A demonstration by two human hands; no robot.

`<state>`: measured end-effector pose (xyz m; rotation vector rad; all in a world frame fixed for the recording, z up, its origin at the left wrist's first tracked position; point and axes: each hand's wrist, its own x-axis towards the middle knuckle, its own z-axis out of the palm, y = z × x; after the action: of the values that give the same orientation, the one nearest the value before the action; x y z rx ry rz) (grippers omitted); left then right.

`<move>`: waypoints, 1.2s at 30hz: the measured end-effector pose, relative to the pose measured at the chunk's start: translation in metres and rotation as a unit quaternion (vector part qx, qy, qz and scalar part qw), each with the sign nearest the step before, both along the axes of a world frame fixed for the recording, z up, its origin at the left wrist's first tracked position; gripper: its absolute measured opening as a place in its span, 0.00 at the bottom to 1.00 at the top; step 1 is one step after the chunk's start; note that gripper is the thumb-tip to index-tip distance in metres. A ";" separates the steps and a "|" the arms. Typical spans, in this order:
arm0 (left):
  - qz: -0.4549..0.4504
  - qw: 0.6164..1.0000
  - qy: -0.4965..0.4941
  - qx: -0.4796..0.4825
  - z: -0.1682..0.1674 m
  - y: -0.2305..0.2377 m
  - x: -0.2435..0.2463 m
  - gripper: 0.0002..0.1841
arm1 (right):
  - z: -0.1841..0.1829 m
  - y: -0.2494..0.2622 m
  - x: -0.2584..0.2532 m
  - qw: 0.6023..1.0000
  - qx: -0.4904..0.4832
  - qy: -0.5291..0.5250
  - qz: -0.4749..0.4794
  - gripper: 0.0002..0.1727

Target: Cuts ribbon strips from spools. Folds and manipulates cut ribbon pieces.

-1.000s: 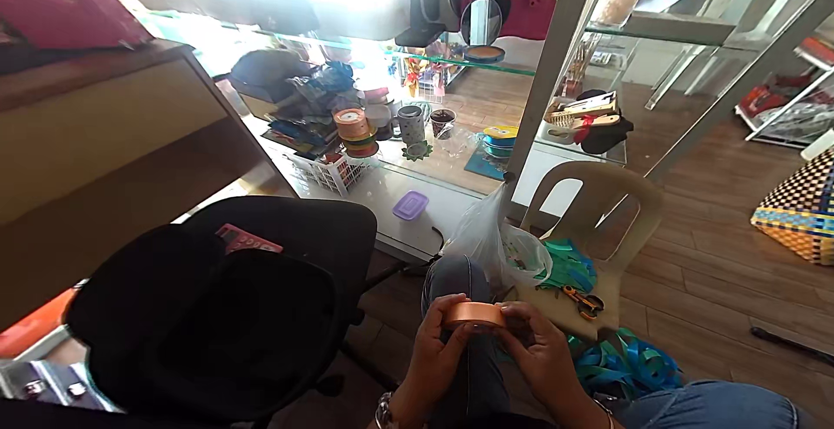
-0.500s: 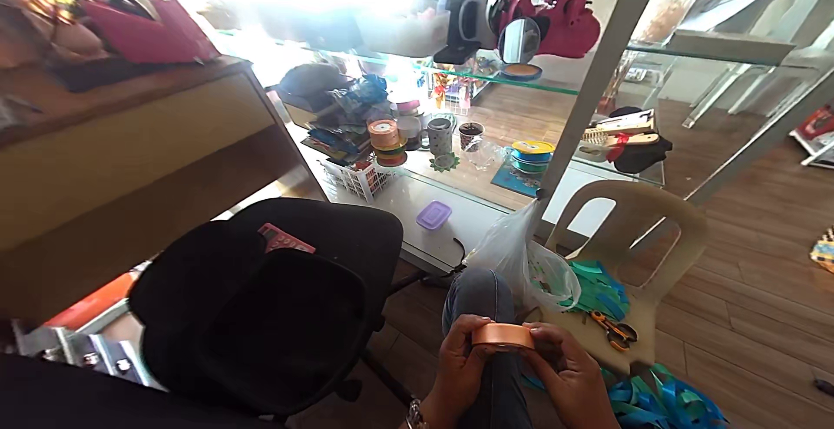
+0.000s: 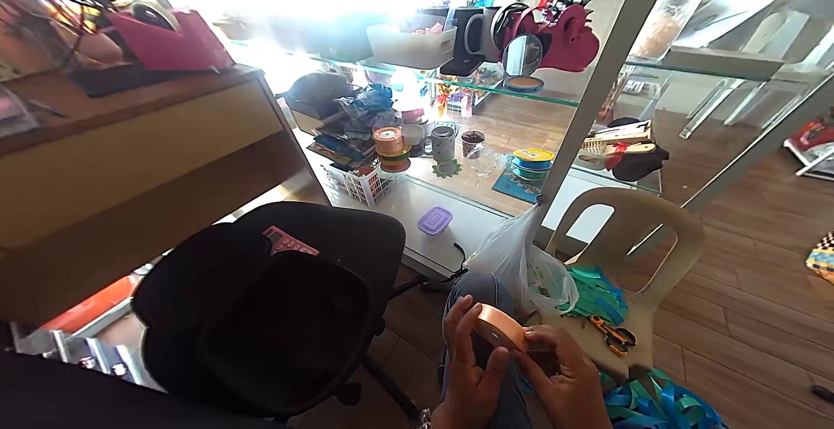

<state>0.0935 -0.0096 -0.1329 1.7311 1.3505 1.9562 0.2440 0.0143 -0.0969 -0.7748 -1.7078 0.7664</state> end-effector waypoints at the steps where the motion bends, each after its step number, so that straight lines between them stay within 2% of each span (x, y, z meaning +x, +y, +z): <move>1: -0.005 1.000 0.016 -0.003 0.006 0.000 0.002 0.30 | 0.001 -0.001 -0.003 1.000 0.014 -0.013 -0.004 0.16; 5: -0.057 0.996 0.040 -0.053 0.008 0.004 -0.001 0.27 | -0.005 -0.003 -0.008 0.999 0.015 -0.034 0.012 0.14; 10: -0.135 0.983 0.059 -0.108 0.012 0.006 -0.019 0.32 | 0.000 -0.005 0.005 0.997 -0.007 -0.052 0.058 0.15; 12: -0.142 0.980 0.064 -0.122 0.014 0.008 -0.022 0.31 | 0.005 -0.004 0.010 0.996 -0.007 -0.069 0.061 0.15; 17: -0.120 0.979 0.105 -0.130 0.016 0.014 -0.022 0.31 | 0.016 0.008 0.019 0.990 0.072 -0.123 0.004 0.12; 23: -0.088 0.974 0.147 -0.150 0.020 0.019 -0.022 0.40 | 0.024 0.013 0.014 0.963 0.157 -0.218 -0.010 0.09; 36: -0.018 0.965 0.217 -0.144 0.022 0.023 -0.009 0.35 | 0.034 0.022 0.009 0.925 0.207 -0.315 -0.045 0.07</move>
<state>0.0848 0.0132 -0.1112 2.0848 1.6234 1.3178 0.2534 0.0365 -0.0634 -0.8393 -2.2845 0.0600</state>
